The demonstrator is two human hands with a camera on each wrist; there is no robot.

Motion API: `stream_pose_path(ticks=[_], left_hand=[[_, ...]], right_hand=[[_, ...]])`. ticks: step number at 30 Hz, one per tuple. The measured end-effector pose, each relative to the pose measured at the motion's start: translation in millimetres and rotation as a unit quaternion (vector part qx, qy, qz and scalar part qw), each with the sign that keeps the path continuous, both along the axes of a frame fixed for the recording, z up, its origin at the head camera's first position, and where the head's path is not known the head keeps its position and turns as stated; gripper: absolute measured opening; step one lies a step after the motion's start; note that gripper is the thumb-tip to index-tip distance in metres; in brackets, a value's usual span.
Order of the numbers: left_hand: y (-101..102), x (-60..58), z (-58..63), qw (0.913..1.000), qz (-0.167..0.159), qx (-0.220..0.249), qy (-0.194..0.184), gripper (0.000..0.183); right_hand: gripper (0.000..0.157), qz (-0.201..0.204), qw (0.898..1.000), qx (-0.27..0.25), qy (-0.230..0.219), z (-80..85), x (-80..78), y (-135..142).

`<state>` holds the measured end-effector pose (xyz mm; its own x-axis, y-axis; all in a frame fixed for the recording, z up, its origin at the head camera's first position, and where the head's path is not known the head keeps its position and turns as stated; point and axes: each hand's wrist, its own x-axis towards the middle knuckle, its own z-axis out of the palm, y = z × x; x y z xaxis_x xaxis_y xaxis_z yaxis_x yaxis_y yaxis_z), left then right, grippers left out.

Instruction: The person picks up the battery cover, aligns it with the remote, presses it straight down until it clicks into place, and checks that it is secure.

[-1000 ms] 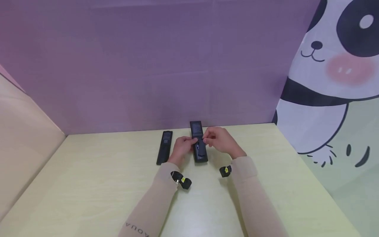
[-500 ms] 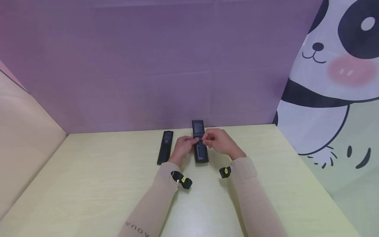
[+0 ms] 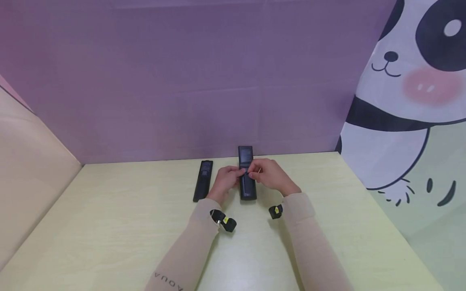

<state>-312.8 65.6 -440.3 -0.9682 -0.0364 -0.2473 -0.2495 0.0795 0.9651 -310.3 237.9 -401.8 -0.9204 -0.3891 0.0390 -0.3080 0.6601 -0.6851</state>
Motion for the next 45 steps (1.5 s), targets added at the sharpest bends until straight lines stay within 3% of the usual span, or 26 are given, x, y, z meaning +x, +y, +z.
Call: stream_pose_path(ticks=[17, 21, 29, 45], left_hand=[[-1.7, 0.0, 3.0, 0.9992, -0.017, 0.036, -0.004, 0.033], [-2.5, -1.1, 1.6, 0.9988, -0.018, 0.045, -0.003, 0.033], [-3.7, -1.7, 1.0, 0.9981, -0.033, 0.052, -0.007, 0.035], [-8.3, 0.6, 4.3, 0.9966, -0.075, 0.033, -0.004, 0.040]], right_hand=[[0.008, -0.029, 1.000, 0.009, -0.002, -3.2, -1.0, -0.3], [0.020, -0.049, 0.998, 0.001, -0.028, -5.5, -1.9, 2.5], [0.042, -0.070, 0.989, -0.040, -0.123, -4.9, -1.9, 3.2], [0.041, -0.082, 0.986, -0.050, -0.134, -5.6, -2.8, 3.1]])
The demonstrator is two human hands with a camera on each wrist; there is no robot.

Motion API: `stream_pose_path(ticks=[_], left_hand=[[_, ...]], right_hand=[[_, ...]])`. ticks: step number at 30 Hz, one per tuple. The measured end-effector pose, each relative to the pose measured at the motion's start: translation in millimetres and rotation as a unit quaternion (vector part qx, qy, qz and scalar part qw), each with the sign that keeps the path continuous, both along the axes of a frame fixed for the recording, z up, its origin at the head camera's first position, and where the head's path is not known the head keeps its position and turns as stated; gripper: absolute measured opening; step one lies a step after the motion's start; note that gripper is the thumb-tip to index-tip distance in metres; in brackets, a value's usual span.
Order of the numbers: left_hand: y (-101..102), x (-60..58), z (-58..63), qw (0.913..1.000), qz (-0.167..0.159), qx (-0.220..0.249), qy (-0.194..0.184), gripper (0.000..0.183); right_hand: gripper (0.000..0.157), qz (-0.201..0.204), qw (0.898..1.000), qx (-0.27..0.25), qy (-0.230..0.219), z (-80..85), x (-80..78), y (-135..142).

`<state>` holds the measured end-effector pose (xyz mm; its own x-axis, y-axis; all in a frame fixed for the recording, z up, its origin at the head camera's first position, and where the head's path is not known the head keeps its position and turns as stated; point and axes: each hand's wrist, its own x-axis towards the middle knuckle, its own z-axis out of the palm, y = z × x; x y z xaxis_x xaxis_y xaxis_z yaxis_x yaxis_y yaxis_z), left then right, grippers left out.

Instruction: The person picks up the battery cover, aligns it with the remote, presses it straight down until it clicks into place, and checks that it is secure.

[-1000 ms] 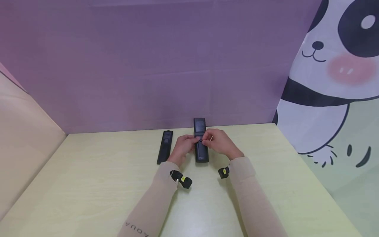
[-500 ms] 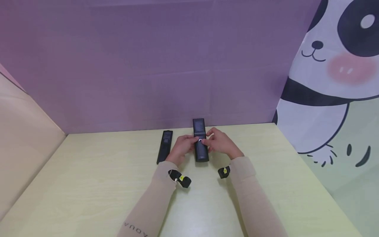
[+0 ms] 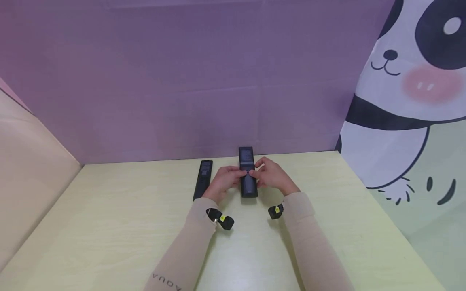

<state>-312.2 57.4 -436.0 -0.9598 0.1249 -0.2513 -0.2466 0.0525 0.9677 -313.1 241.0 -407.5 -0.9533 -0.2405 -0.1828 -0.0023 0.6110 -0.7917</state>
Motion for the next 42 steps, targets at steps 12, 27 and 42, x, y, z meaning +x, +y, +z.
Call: stream_pose_path(ticks=[12, 27, 42], left_hand=[[5, 3.3, -0.6, 0.9978, 0.020, -0.054, 0.031, 0.033], [9, 5.4, 2.4, 0.9781, 0.031, -0.202, 0.040, 0.029], [9, 6.0, -4.9, 0.9616, 0.029, -0.268, 0.052, 0.027]], right_hand=[[0.038, -0.013, 1.000, 0.001, -0.006, -4.6, 0.4, -1], [0.036, -0.014, 1.000, 0.007, -0.011, -15.3, -2.6, -4], [0.033, -0.003, 0.998, 0.061, 0.001, -23.8, -4.9, -10]])
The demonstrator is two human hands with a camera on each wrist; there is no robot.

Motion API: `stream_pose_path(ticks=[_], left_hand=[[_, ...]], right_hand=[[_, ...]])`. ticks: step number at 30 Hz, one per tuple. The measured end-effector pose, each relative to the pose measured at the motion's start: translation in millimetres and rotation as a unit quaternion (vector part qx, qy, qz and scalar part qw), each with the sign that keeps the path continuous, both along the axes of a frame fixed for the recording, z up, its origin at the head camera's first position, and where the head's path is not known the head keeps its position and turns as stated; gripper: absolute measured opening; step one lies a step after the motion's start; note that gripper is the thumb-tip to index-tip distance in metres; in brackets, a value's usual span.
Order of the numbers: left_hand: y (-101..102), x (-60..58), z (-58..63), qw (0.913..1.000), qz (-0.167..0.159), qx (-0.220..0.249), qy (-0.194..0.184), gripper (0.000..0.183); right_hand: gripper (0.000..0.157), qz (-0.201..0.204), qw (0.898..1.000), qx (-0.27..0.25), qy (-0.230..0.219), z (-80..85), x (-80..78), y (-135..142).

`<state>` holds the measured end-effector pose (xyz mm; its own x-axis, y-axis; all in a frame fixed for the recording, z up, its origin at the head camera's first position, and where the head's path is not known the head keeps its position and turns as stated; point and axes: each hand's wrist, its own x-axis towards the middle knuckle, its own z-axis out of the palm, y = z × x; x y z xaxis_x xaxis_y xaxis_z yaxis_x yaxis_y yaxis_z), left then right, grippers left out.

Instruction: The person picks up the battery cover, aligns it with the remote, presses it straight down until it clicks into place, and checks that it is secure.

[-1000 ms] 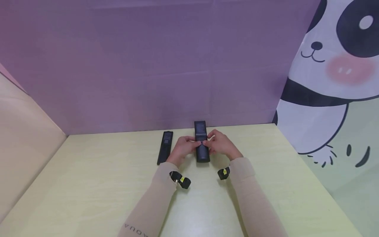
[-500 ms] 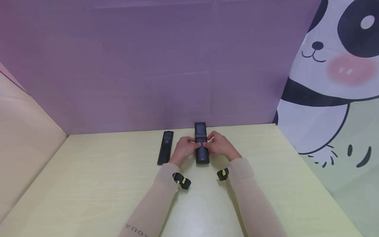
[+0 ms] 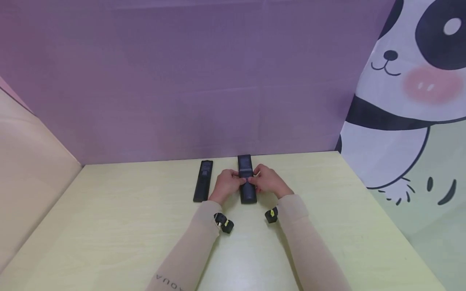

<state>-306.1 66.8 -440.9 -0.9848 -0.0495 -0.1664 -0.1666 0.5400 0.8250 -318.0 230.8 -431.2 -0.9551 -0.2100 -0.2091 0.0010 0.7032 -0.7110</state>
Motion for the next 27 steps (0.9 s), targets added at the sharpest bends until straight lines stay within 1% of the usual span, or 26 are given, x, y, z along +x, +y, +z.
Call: stream_pose_path(ticks=[7, 13, 18, 23, 27], left_hand=[[-3, 1.7, -0.1, 0.9995, -0.016, -0.024, 0.009, 0.027], [-4, 1.1, -3.0, 0.9991, -0.026, -0.033, 0.012, 0.024], [-5, 0.6, -1.8, 0.9978, -0.036, -0.052, 0.018, 0.028], [-6, 3.3, 3.1, 0.9938, -0.052, -0.097, 0.016, 0.035], [-9, 7.6, 6.8, 0.9873, -0.081, -0.136, 0.014, 0.033]], right_hand=[[0.030, 0.009, 0.999, 0.025, 0.017, -1.1, -0.5, -5], [0.029, 0.008, 0.999, 0.029, 0.013, -4.8, -1.9, -7], [0.032, 0.011, 0.999, 0.030, 0.011, -5.2, -2.9, -7], [0.039, 0.023, 0.998, 0.050, 0.029, -3.6, -4.5, 3], [0.039, 0.023, 0.997, 0.060, 0.047, -2.3, -7.4, 14]])
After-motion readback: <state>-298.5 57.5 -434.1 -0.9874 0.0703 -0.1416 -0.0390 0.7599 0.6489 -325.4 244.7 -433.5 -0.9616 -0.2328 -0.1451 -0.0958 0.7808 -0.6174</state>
